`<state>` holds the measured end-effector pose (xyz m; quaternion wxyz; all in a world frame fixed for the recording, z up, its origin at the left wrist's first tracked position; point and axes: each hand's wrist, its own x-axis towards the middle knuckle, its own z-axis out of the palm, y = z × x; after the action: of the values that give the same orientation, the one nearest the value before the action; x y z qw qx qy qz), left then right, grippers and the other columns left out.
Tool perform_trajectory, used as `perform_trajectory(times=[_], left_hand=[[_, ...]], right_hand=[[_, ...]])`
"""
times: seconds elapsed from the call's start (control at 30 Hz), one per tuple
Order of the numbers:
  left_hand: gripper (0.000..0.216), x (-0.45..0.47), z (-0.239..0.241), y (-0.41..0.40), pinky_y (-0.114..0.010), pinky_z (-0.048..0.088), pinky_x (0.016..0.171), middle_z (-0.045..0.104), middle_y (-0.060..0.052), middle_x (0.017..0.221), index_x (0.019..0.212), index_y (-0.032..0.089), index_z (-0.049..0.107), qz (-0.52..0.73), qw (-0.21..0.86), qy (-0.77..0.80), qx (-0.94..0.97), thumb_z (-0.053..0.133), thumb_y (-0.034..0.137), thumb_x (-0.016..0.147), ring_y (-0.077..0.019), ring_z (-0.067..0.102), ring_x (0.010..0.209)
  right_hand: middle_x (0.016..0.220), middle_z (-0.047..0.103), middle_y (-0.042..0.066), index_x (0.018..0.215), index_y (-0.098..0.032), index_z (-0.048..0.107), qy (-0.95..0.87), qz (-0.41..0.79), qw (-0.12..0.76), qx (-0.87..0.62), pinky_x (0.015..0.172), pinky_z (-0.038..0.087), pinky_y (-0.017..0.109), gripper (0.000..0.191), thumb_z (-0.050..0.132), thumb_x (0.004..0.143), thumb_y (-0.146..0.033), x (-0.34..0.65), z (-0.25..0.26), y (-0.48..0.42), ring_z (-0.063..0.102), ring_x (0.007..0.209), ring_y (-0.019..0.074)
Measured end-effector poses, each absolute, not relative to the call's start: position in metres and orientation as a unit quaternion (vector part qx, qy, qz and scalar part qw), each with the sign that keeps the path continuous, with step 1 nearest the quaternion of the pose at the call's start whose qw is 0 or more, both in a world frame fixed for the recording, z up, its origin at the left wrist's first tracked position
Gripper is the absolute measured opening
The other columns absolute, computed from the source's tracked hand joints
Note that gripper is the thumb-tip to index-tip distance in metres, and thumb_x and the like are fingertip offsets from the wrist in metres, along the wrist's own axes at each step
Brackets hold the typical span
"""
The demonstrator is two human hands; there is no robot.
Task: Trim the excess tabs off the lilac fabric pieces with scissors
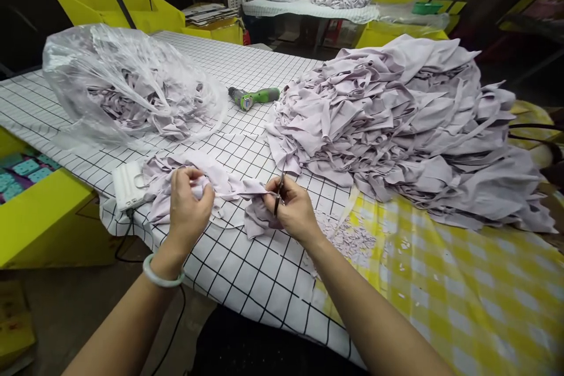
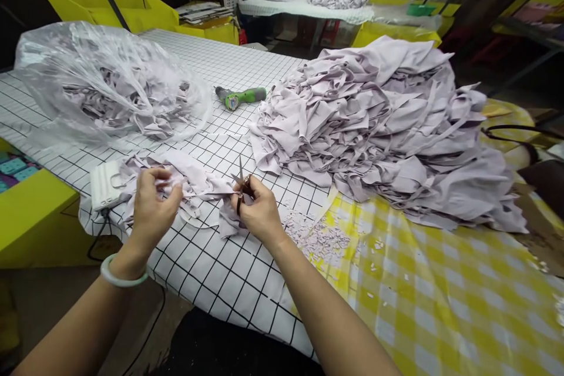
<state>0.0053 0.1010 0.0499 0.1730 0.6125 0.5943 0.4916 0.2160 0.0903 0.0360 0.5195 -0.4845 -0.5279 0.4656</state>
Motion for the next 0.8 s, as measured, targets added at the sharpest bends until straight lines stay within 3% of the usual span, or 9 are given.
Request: perform_trajectory(times=[0.07, 0.1, 0.23, 0.33, 0.43, 0.57, 0.63, 0.8], left_hand=[[0.035, 0.015, 0.047, 0.095, -0.051, 0.043, 0.107, 0.058, -0.013, 0.123, 0.109, 0.020, 0.055, 0.473, 0.066, 0.507, 0.718, 0.062, 0.011, 0.076, -0.0315, 0.051, 0.126], [0.039, 0.021, 0.047, 0.092, -0.051, 0.043, 0.108, 0.057, -0.013, 0.125, 0.112, 0.021, 0.054, 0.445, 0.068, 0.454, 0.769, 0.060, 0.009, 0.076, -0.0312, 0.050, 0.127], [0.017, 0.043, 0.043, 0.082, -0.036, 0.054, 0.080, 0.057, -0.004, 0.091, 0.096, 0.022, 0.051, 0.399, 0.183, 0.431, 0.788, 0.056, 0.013, 0.083, -0.0204, 0.059, 0.087], [0.009, 0.047, 0.035, 0.075, -0.028, 0.052, 0.066, 0.052, -0.003, 0.091, 0.092, 0.022, 0.049, 0.444, 0.262, 0.505, 0.692, 0.056, 0.018, 0.087, -0.0171, 0.056, 0.081], [0.007, 0.050, 0.030, 0.064, -0.030, 0.052, 0.072, 0.053, -0.003, 0.091, 0.091, 0.022, 0.050, 0.433, 0.286, 0.498, 0.695, 0.057, 0.023, 0.089, -0.0178, 0.055, 0.084], [0.014, 0.063, 0.028, 0.056, -0.036, 0.048, 0.082, 0.054, -0.003, 0.089, 0.091, 0.023, 0.051, 0.449, 0.227, 0.514, 0.695, 0.064, 0.025, 0.085, -0.0207, 0.053, 0.087], [0.012, 0.068, 0.028, 0.058, -0.035, 0.048, 0.082, 0.054, -0.003, 0.088, 0.087, 0.023, 0.052, 0.467, 0.272, 0.531, 0.653, 0.063, 0.024, 0.084, -0.0208, 0.054, 0.087], [0.012, 0.064, 0.029, 0.061, -0.026, 0.047, 0.060, 0.056, 0.001, 0.075, 0.089, 0.022, 0.050, 0.442, 0.455, 0.518, 0.574, 0.055, 0.032, 0.091, -0.0141, 0.053, 0.063]], right_hand=[[0.078, 0.062, -0.001, 0.081, -0.021, 0.058, -0.538, 0.462, 0.524, -0.471, 0.067, 0.049, 0.027, 0.014, 0.065, 0.071, -0.028, 0.215, 0.036, 0.087, 0.057, 0.070, 0.0141], [0.079, 0.062, -0.001, 0.081, -0.021, 0.058, -0.542, 0.462, 0.528, -0.463, 0.067, 0.049, 0.027, 0.014, 0.066, 0.071, -0.027, 0.214, 0.036, 0.086, 0.058, 0.070, 0.0140], [0.082, 0.062, 0.000, 0.083, -0.021, 0.058, -0.537, 0.441, 0.560, -0.451, 0.070, 0.049, 0.028, 0.013, 0.066, 0.073, -0.024, 0.213, 0.037, 0.082, 0.058, 0.074, 0.0145], [0.082, 0.061, 0.000, 0.082, -0.022, 0.055, -0.517, 0.422, 0.589, -0.456, 0.071, 0.049, 0.028, 0.013, 0.066, 0.074, -0.024, 0.214, 0.036, 0.080, 0.058, 0.077, 0.0150], [0.080, 0.059, -0.001, 0.082, -0.023, 0.053, -0.506, 0.408, 0.597, -0.470, 0.071, 0.049, 0.028, 0.013, 0.064, 0.076, -0.025, 0.213, 0.035, 0.077, 0.057, 0.076, 0.0149], [0.081, 0.060, -0.001, 0.084, -0.023, 0.053, -0.516, 0.393, 0.589, -0.483, 0.070, 0.049, 0.026, 0.011, 0.061, 0.078, -0.023, 0.208, 0.038, 0.073, 0.057, 0.075, 0.0139], [0.082, 0.060, -0.001, 0.085, -0.023, 0.053, -0.523, 0.384, 0.588, -0.484, 0.071, 0.049, 0.027, 0.010, 0.061, 0.078, -0.023, 0.207, 0.039, 0.071, 0.058, 0.075, 0.0142], [0.083, 0.060, 0.000, 0.086, -0.023, 0.054, -0.524, 0.350, 0.586, -0.509, 0.072, 0.049, 0.028, 0.011, 0.061, 0.078, -0.022, 0.213, 0.034, 0.067, 0.058, 0.076, 0.0152]])
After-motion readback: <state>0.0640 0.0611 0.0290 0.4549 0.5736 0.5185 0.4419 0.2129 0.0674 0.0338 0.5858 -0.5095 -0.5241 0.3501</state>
